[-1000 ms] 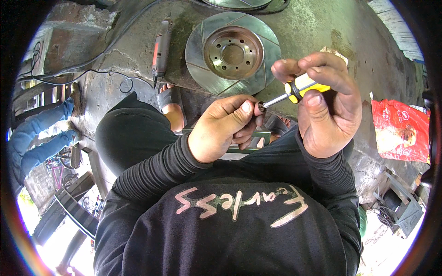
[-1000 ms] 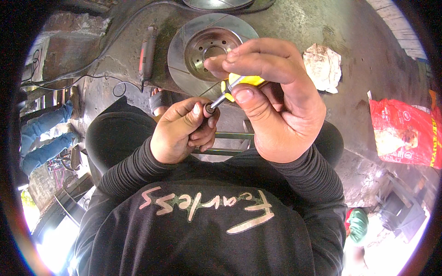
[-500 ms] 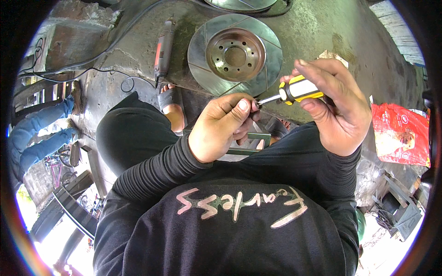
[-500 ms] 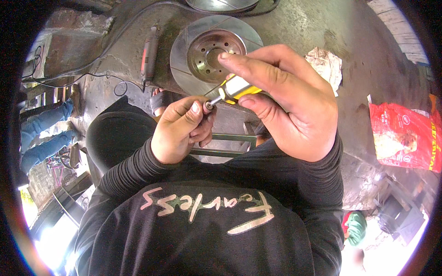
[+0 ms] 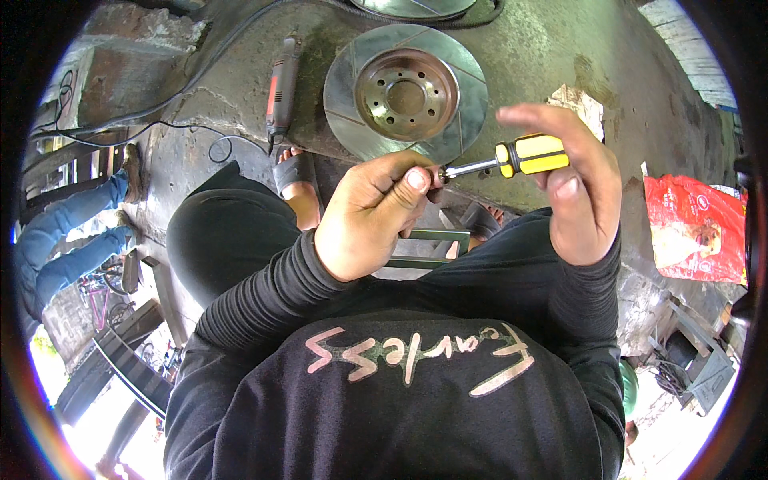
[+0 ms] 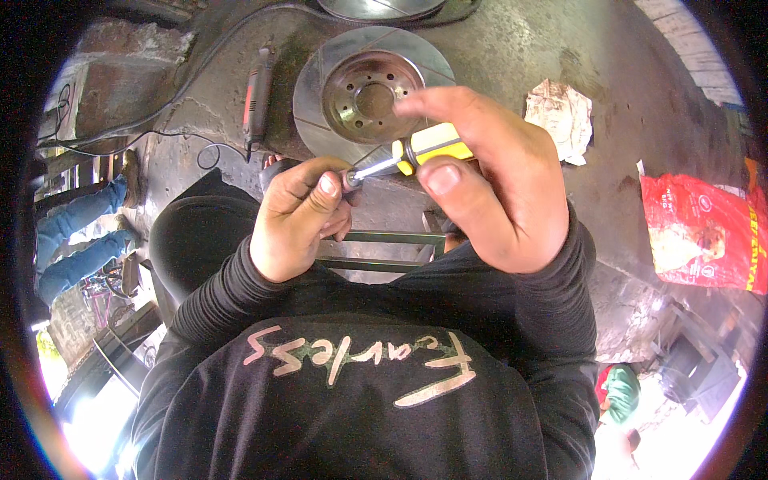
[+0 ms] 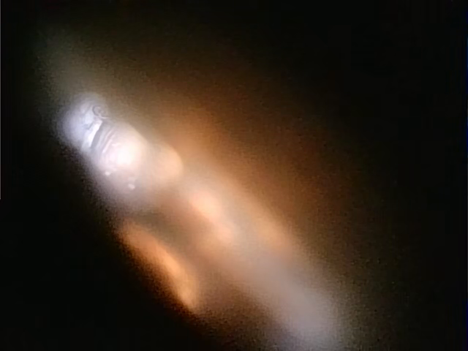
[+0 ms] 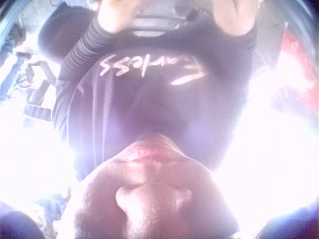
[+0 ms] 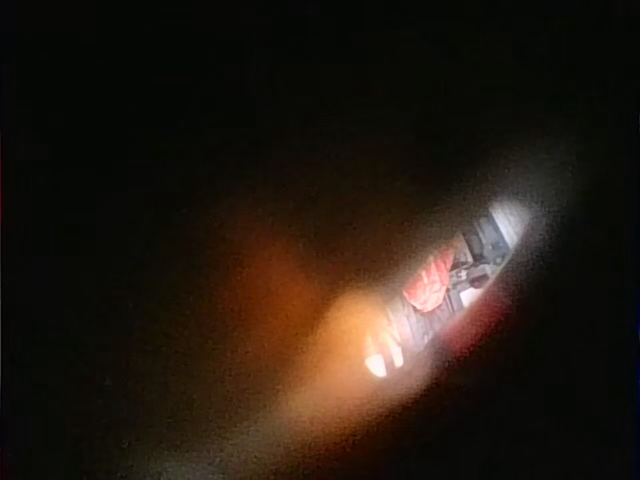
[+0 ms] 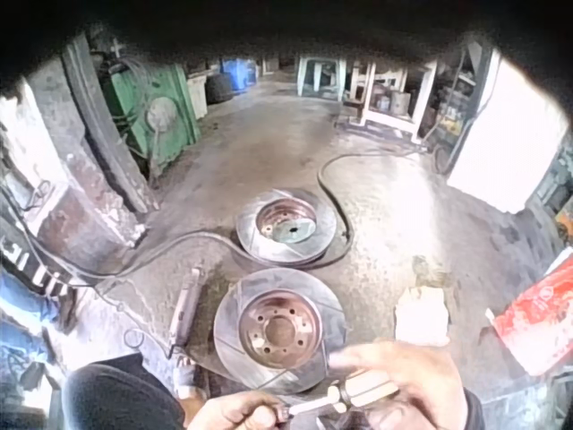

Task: The person sits on the floor and uses a screwdriver to disassemble a small cylindrical metal part. They then use a rotary tool to grind or polish the interior of the part before reassembling it with the screwdriver.

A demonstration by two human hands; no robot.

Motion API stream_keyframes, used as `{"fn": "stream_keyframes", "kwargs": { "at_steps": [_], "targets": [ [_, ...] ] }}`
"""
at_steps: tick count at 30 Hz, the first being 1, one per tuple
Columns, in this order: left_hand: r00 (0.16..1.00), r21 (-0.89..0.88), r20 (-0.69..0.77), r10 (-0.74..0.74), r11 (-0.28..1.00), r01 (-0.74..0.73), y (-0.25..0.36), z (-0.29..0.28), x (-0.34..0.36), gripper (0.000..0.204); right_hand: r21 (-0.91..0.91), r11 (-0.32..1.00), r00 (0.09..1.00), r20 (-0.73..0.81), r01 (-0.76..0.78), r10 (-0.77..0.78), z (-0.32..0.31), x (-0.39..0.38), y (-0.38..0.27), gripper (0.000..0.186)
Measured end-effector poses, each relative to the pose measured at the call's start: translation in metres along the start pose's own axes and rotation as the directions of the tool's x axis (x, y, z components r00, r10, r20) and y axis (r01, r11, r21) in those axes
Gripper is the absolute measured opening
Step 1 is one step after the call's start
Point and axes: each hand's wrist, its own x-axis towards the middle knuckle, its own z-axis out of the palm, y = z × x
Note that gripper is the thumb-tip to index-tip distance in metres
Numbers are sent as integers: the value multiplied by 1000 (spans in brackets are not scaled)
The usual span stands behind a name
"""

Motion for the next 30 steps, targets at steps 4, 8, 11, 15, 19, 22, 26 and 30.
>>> {"fn": "stream_keyframes", "kwargs": {
  "at_steps": [4, 8, 11, 15, 19, 22, 26, 30],
  "targets": [
    [999, -6, 27, -47, 999, 48, -2, 0, 1, 33, 137, 987, 995, -51, -82, 90, 13, 2, -6, 52],
    [998, 22, 49, -50, 999, 49, -6, -2, 0, 33, 96, 992, 992, -86, -88, 96, 13, 1, -3, 47],
    [998, 89, 28, -50, 995, 47, -7, 4, -2, 32, -45, 999, 996, -92, -21, 17, 7, 1, 2, 38],
    [998, 4, 32, -56, 998, 56, -8, 2, 0, 32, 28, 1000, 998, -69, -11, 13, 1, 1, 0, 29],
    [993, -69, 44, -106, 992, 109, -7, 0, 1, 32, 128, 973, 976, -80, -190, 201, 1, 0, -11, 27],
    [996, -80, 0, -85, 993, 85, -6, 3, 1, 33, 18, 993, 989, -84, -119, 120, -2, -3, -4, 24],
    [996, -101, 9, -85, 991, 86, -6, 2, 0, 33, -50, 972, 973, -51, -229, 226, -6, -1, -11, 21],
    [996, -161, 24, -89, 983, 92, -5, 2, 0, 32, 127, 983, 975, -164, -133, 153, 4, 1, -1, 22]
  ]
}}
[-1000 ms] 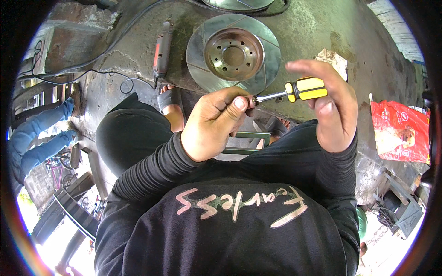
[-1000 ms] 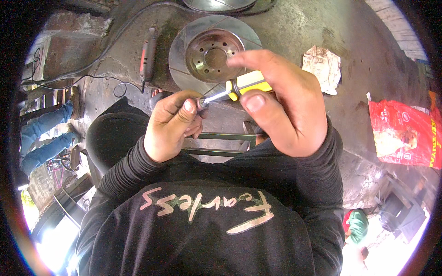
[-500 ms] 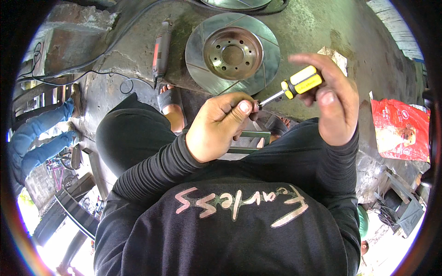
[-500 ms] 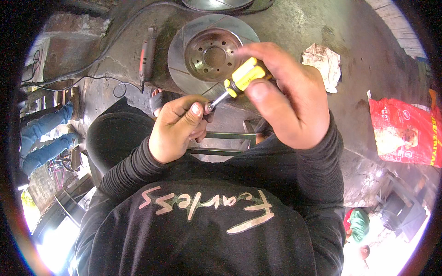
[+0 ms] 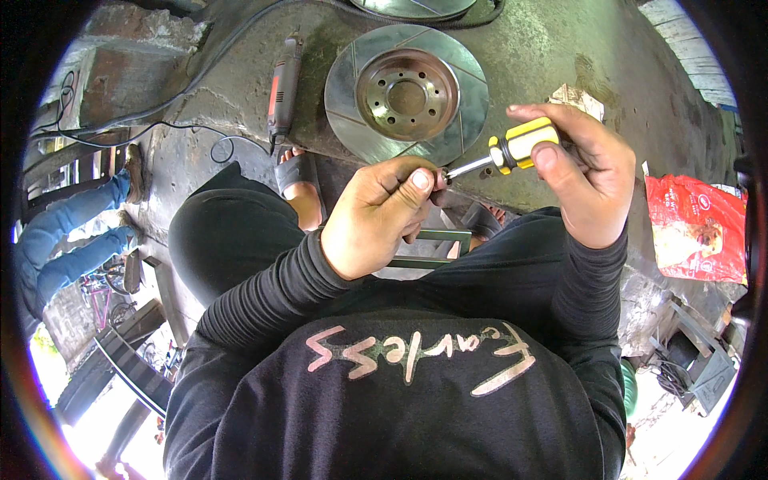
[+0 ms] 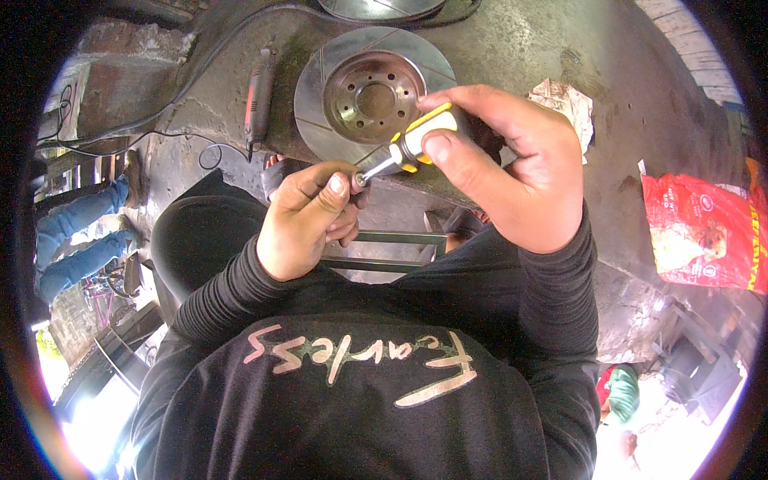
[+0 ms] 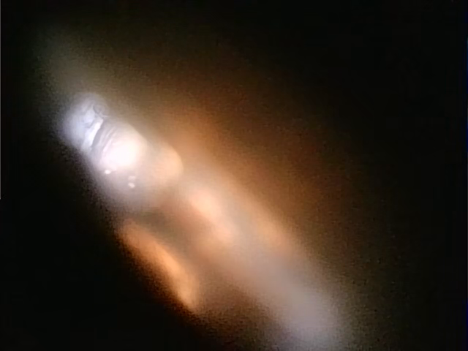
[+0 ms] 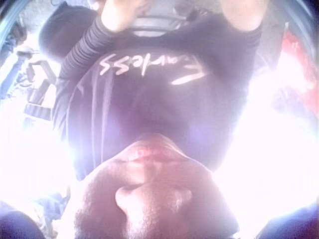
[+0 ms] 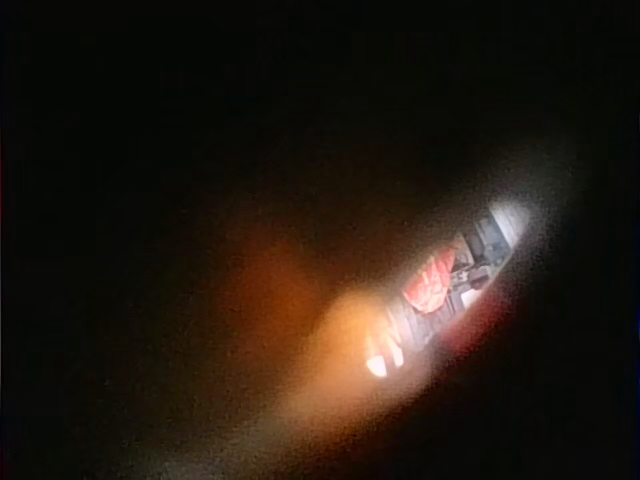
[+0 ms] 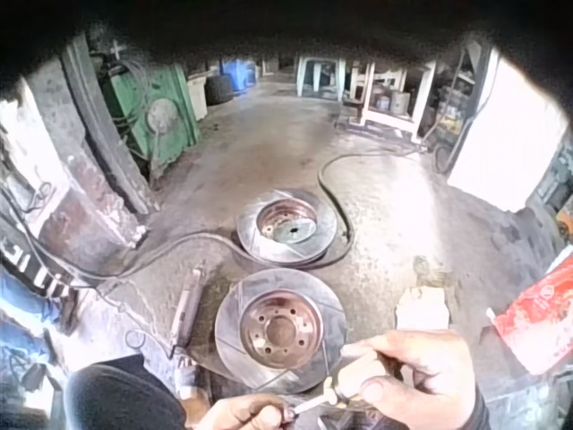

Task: The person sits on the floor and uses a screwdriver to disassemble a small cylindrical metal part. They then use a rotary tool to grind or polish the interior of the part before reassembling it with the screwdriver.

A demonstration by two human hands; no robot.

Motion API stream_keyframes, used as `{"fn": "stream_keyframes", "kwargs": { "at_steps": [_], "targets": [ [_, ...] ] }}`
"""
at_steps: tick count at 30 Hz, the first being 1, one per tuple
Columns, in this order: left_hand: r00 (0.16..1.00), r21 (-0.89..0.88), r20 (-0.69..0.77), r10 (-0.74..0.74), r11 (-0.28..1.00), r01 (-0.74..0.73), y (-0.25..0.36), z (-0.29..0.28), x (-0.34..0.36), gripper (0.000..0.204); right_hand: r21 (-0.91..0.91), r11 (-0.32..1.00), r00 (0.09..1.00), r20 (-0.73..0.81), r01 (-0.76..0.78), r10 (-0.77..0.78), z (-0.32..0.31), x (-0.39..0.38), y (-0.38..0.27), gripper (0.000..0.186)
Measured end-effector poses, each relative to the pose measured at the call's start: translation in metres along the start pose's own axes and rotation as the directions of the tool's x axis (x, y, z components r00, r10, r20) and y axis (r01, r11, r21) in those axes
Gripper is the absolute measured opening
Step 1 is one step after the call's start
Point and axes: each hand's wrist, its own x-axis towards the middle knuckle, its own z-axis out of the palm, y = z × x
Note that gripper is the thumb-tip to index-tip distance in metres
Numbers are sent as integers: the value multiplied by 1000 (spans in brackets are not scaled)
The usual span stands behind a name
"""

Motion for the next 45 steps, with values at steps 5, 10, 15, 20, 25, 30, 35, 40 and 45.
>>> {"fn": "stream_keyframes", "kwargs": {
  "at_steps": [5, 10, 15, 20, 25, 30, 35, 40, 45],
  "targets": [
    [1000, -6, 9, 21, 1000, -21, 3, 1, 0, 32, 285, 958, 1000, -14, -20, 25, 2, -2, -7, 28],
    [999, 64, 0, 35, 997, -35, 5, 0, -1, 31, 170, 985, 999, 45, -29, 21, -6, -6, -3, 30],
    [1000, 106, -8, 24, 994, -23, 6, 1, -1, 31, 68, 993, 994, 32, 101, -103, -1, -3, 2, 32],
    [999, 27, -2, 51, 998, -51, 1, -6, 0, 27, 254, 941, 972, 117, -226, 202, -7, -5, -16, 33],
    [998, 73, -21, 67, 995, -65, 2, -5, 0, 27, 83, 990, 992, 67, -115, 110, -7, -5, -7, 33],
    [996, 133, -49, 76, 989, -69, 2, -1, -1, 30, 256, 967, 1000, -21, 4, 1, 1, -3, 1, 30],
    [990, 3, -51, 131, 991, -131, -3, -4, 1, 32, 330, 944, 1000, 25, -22, 14, -4, -6, 1, 33],
    [973, -2, -32, 228, 974, -228, 0, -6, 2, 32, 302, 953, 999, -47, 0, 15, 5, -8, -9, 46],
    [970, 4, -6, 243, 970, -243, 2, -9, 2, 35, 160, 982, 995, -37, 97, -92, -2, -11, -5, 40]
  ]
}}
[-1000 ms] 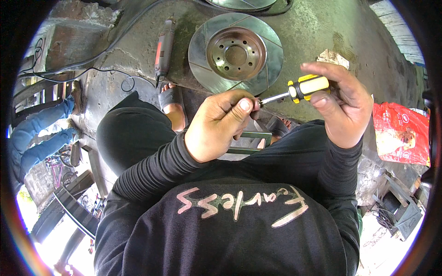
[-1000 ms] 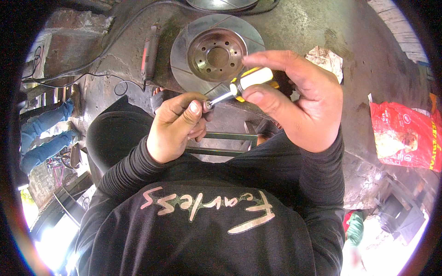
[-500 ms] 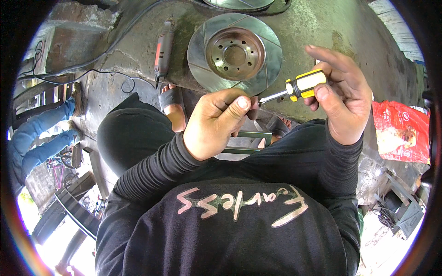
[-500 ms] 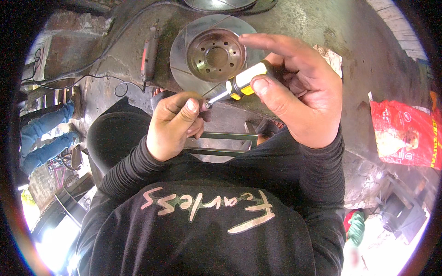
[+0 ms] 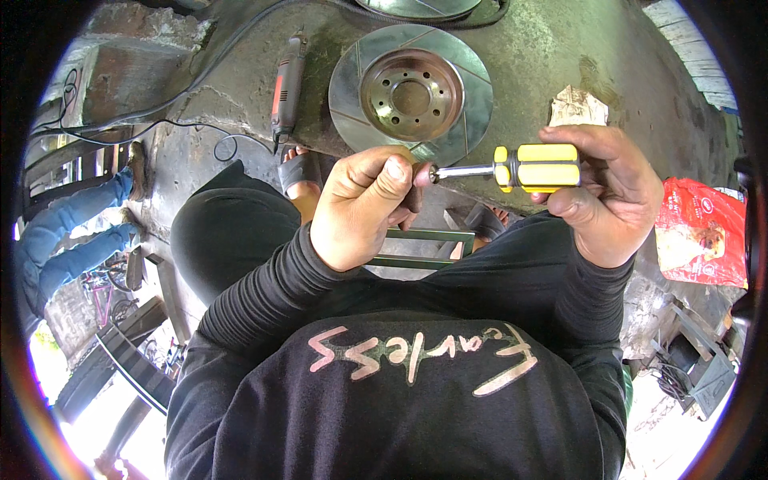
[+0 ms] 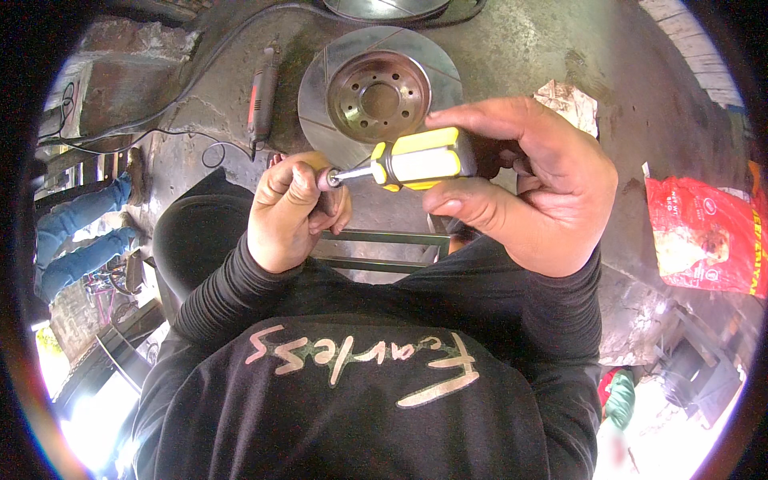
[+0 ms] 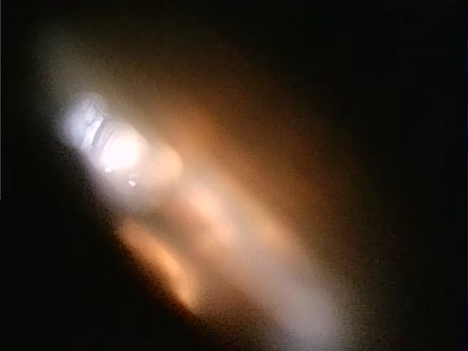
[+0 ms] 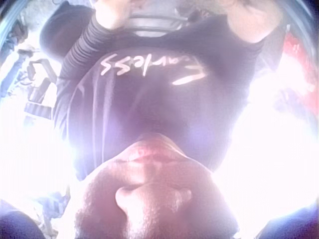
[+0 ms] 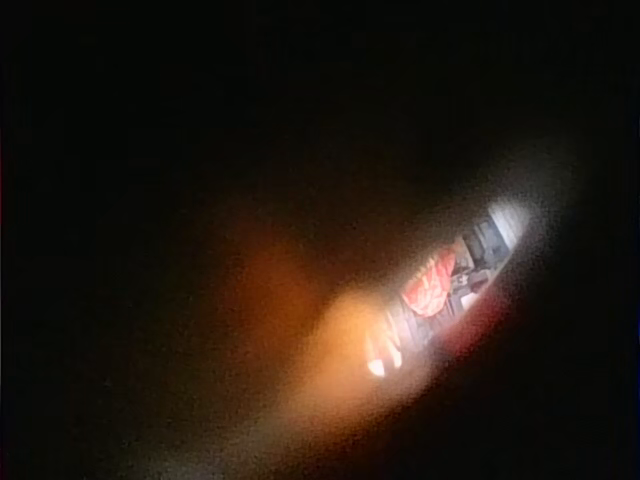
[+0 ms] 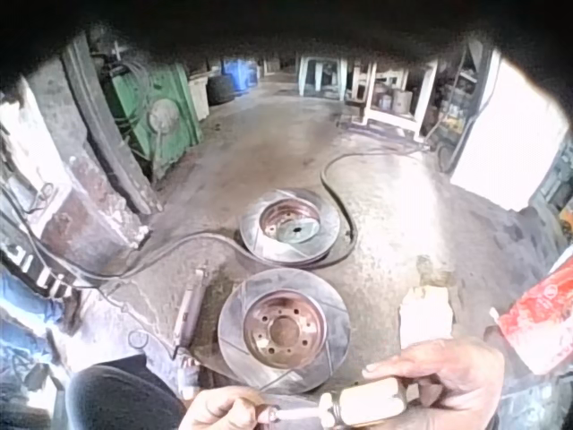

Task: The person sits on the floor and uses a screwdriver to disassemble a small cylindrical metal part. They then use a rotary tool to grind or polish the interior of the part before reassembling it with the screwdriver.

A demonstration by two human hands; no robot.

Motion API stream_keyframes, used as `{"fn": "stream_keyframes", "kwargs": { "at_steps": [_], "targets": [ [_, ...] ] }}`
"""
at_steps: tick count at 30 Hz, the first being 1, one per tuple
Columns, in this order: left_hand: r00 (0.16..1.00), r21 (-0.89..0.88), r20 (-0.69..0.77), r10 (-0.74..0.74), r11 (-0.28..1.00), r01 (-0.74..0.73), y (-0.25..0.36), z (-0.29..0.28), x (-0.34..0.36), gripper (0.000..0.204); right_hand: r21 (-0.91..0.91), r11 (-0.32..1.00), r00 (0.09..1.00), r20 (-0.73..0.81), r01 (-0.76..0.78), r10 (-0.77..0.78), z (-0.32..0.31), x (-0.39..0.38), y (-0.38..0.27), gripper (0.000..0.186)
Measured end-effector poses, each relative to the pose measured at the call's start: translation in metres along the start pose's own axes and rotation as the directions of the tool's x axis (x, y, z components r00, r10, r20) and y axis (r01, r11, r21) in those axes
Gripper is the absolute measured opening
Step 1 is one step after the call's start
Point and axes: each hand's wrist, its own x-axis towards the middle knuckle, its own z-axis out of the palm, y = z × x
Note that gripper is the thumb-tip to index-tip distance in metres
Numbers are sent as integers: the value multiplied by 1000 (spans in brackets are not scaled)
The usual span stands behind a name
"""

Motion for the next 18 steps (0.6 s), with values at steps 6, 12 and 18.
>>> {"fn": "stream_keyframes", "kwargs": {
  "at_steps": [6, 12, 18],
  "targets": [
    [1000, 29, -23, 15, 999, -14, 1, 2, 0, 39, -339, 937, 986, 168, 80, -23, -15, 1, -5, 45],
    [998, -77, 57, 19, 997, -15, -4, -5, -1, 33, -291, 957, 999, -36, 9, -21, 1, -5, -11, 40],
    [1000, -3, 25, 19, 1000, -19, 2, 1, 1, 31, -231, 972, 999, -3, 37, -39, 1, 0, -10, 37]
  ]
}}
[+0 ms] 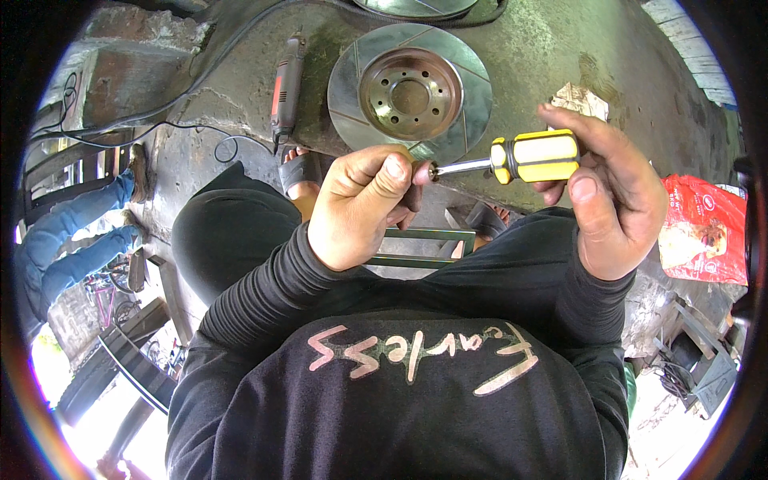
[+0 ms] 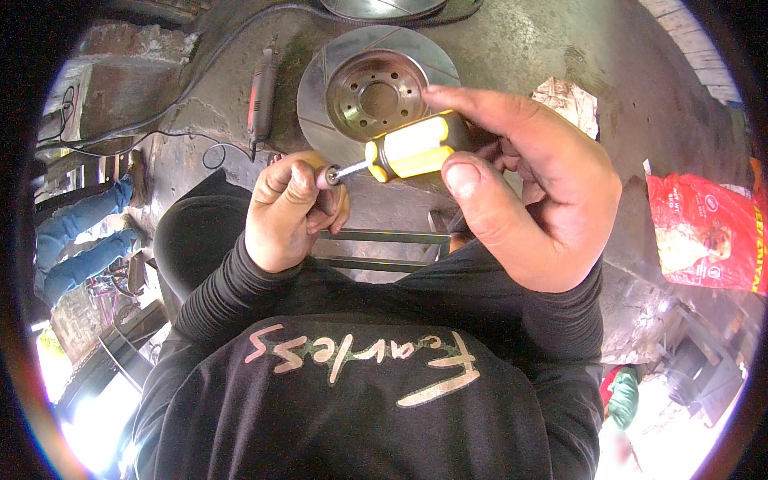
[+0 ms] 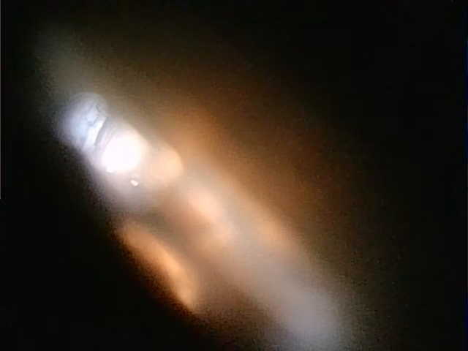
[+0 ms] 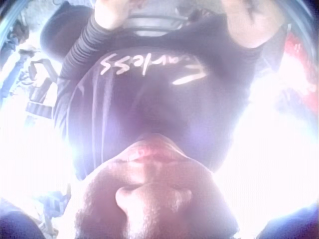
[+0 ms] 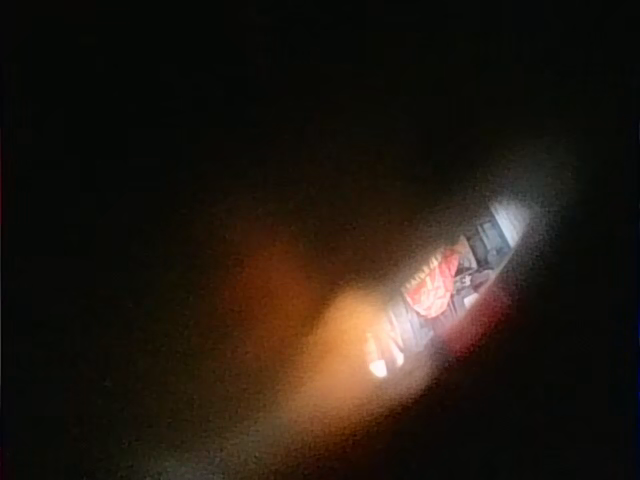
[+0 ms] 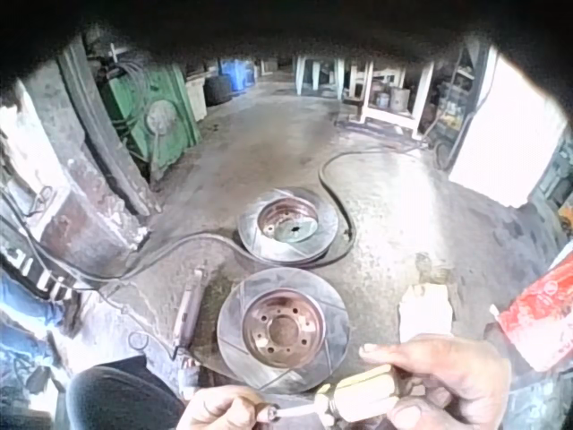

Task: The person sits on the floor and uses a screwdriver to disassemble a small cylindrical metal part. They then use a rotary tool to grind or polish the interior of the part before reassembling it with the screwdriver.

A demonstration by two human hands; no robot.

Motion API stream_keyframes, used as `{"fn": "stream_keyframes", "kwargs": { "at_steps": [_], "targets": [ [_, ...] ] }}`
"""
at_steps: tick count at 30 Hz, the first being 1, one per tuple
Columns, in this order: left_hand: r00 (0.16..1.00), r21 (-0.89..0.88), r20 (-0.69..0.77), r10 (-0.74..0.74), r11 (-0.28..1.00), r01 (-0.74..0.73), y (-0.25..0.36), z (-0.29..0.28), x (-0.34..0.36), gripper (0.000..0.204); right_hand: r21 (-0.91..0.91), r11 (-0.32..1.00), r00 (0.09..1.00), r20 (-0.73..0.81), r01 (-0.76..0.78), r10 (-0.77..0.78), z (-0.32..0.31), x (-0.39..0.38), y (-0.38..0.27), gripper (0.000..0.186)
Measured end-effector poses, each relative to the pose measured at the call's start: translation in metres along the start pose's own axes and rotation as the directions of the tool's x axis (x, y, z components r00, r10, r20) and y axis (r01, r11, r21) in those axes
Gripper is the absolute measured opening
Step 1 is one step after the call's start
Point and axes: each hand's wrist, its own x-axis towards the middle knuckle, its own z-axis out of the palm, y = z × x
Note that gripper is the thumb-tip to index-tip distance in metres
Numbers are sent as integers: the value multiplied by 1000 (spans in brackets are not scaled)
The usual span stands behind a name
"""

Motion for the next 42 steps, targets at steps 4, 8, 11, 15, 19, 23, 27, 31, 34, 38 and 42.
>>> {"fn": "stream_keyframes", "kwargs": {
  "at_steps": [4, 8, 11, 15, 19, 23, 27, 31, 34, 38, 42],
  "targets": [
    [1000, -1, -4, -5, 1000, 5, 1, 1, 0, 31, 266, 964, 994, -103, -11, 40, 10, 0, 4, 42],
    [1000, -5, -9, -5, 1000, 5, 2, 0, 0, 31, 276, 949, 987, -14, -151, 161, 4, 1, -4, 48],
    [1000, 4, -13, -12, 1000, 12, 2, -1, -1, 32, 168, 978, 992, 23, -123, 121, -2, 0, -2, 43],
    [999, 52, -41, -13, 999, 15, 5, 1, -1, 34, 71, 986, 982, 109, 149, -156, -13, 1, 19, 31],
    [998, 161, -27, -50, 985, 54, 5, 0, -1, 34, 117, 993, 997, -79, 10, 0, 10, 1, 5, 32],
    [997, 85, -44, -57, 995, 60, 4, 2, -2, 35, 239, 971, 998, -40, -34, 45, 13, 0, 4, 33],
    [996, 37, -56, -66, 997, 68, 4, 3, -1, 34, 362, 922, 989, 18, -140, 144, 9, -2, -2, 38],
    [999, -19, 12, -39, 999, 40, 2, -3, -1, 32, 291, 937, 981, 15, -192, 196, 5, -3, -2, 43],
    [997, -23, -59, -42, 999, 40, 3, -2, -2, 32, 175, 982, 997, 39, -74, 69, -2, -4, 5, 39],
    [999, -51, -37, -23, 998, 21, 2, -7, -1, 33, 54, 995, 995, 53, 79, -82, -3, 3, 2, 24],
    [999, 19, -29, -24, 1000, 24, 2, -9, -3, 33, 9, 1000, 997, 67, 27, -27, -3, 5, 1, 23]
  ]
}}
